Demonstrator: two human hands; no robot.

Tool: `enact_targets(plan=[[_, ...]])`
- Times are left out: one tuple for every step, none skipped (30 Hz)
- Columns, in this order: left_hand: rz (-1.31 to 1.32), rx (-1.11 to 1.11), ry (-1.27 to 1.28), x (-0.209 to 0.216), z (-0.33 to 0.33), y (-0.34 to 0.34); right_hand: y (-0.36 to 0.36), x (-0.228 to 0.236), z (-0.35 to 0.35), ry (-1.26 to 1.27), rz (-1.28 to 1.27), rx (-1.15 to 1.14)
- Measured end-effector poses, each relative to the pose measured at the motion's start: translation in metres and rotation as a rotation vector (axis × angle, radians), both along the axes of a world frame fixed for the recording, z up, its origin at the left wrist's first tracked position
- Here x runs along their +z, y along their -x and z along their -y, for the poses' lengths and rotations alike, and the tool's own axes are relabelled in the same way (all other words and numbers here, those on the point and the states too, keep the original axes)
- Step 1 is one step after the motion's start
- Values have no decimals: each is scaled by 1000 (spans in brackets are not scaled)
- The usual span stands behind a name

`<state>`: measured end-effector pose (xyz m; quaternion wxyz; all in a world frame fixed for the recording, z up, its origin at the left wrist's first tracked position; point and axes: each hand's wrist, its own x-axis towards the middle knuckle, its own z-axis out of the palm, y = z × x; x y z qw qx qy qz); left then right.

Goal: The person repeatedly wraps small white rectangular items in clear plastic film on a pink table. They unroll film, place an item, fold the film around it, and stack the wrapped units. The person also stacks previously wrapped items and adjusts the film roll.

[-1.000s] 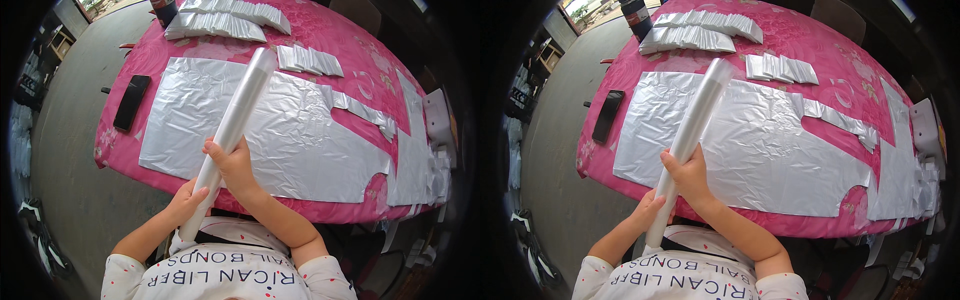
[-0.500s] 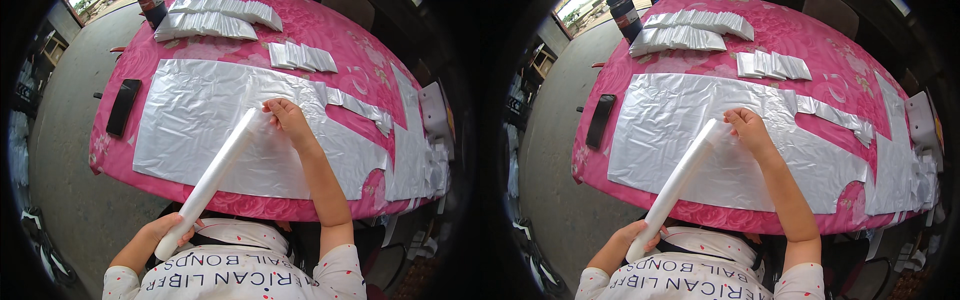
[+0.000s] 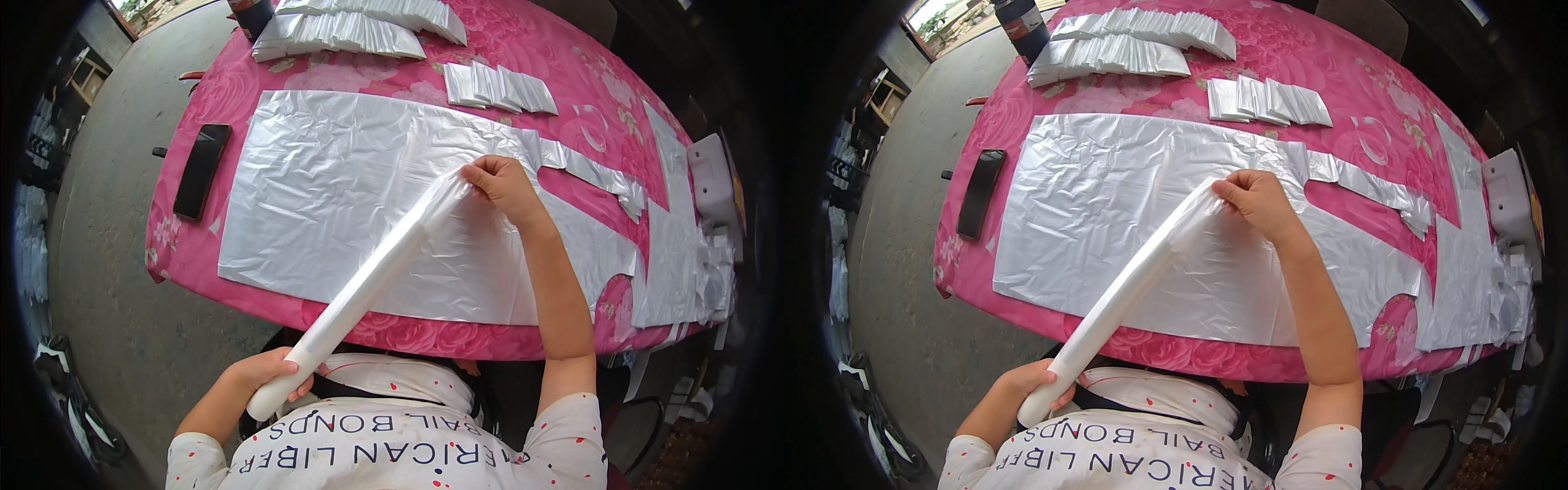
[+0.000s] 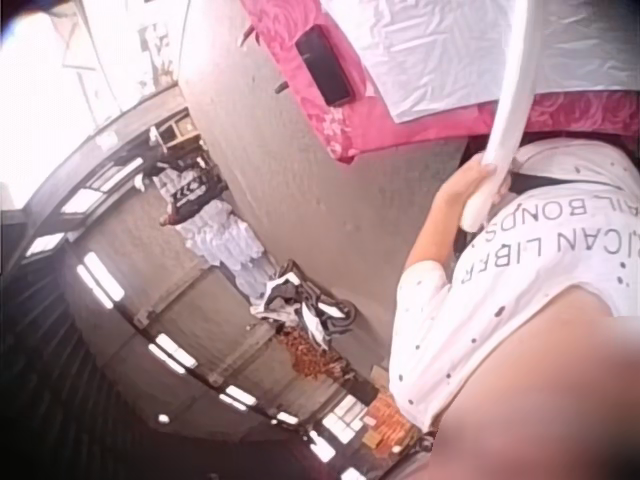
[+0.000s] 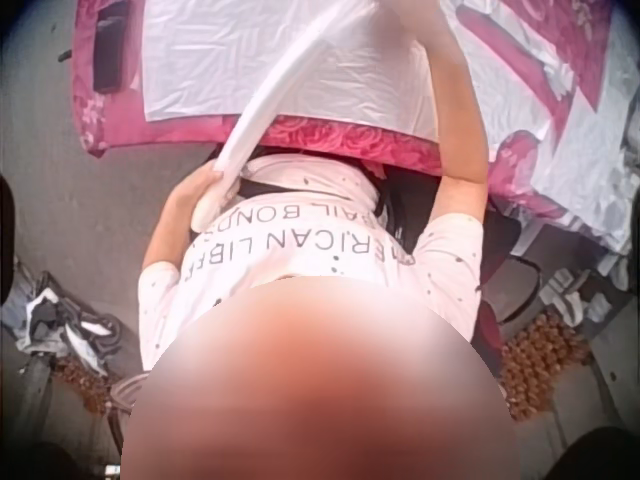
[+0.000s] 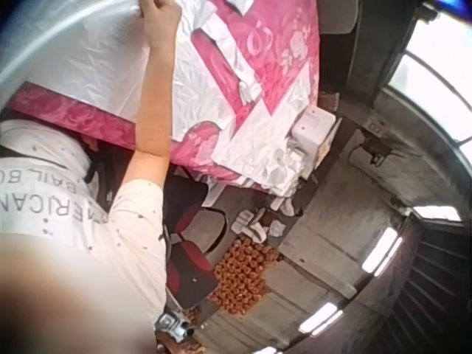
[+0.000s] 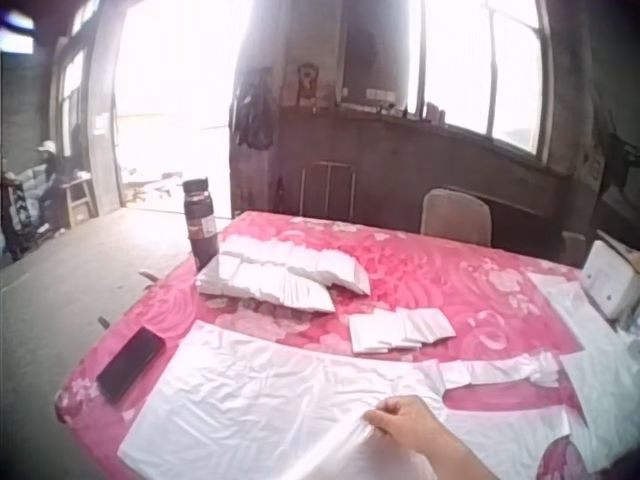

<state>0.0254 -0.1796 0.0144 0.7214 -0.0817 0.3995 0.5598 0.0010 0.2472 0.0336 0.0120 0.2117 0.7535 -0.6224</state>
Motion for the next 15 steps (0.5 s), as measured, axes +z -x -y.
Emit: enact_targets(plan=[[26,-28,-8,-3,7,1,-2,-1,-16,-43,-10,-18],[52,-57,-13,-6,15,3,-6,-3,-36,-84,-21,-37],[67,-103,-16,-10,25,5,-11,-7,-54,-124,-45,-86],[83,-147,-22,-16,37,6,-17,-9,-73,-168,-68,-133],[99,-192,-29,-19,47,8,-24,-7,-91,-145,-25,-202],[71,-231,-21,-21,53,12,-32,-6,-109,-126,19,-275],[42,-270,-9,-20,58,15,-40,-8,-128,-216,0,-298],[14,-311,4,-19,61,18,-49,-14,-146,-306,-18,-322],[-16,-361,-7,-17,61,22,-51,-15,-151,-397,-37,-339],[-88,-418,-16,-15,58,26,-53,-19,-155,-383,-34,-338],[-159,-473,-25,-9,52,32,-55,-18,-154,-369,-32,-336],[-233,-527,-36,0,41,40,-56,-15,-152,-356,-31,-333],[-375,-615,-56,12,25,48,-53,-14,-146,-356,-50,-302],[-514,-700,-49,24,6,56,-48,-11,-133,-355,-68,-273],[-762,-795,-65,41,-19,66,-42,-8,-120,-357,-85,-246]])
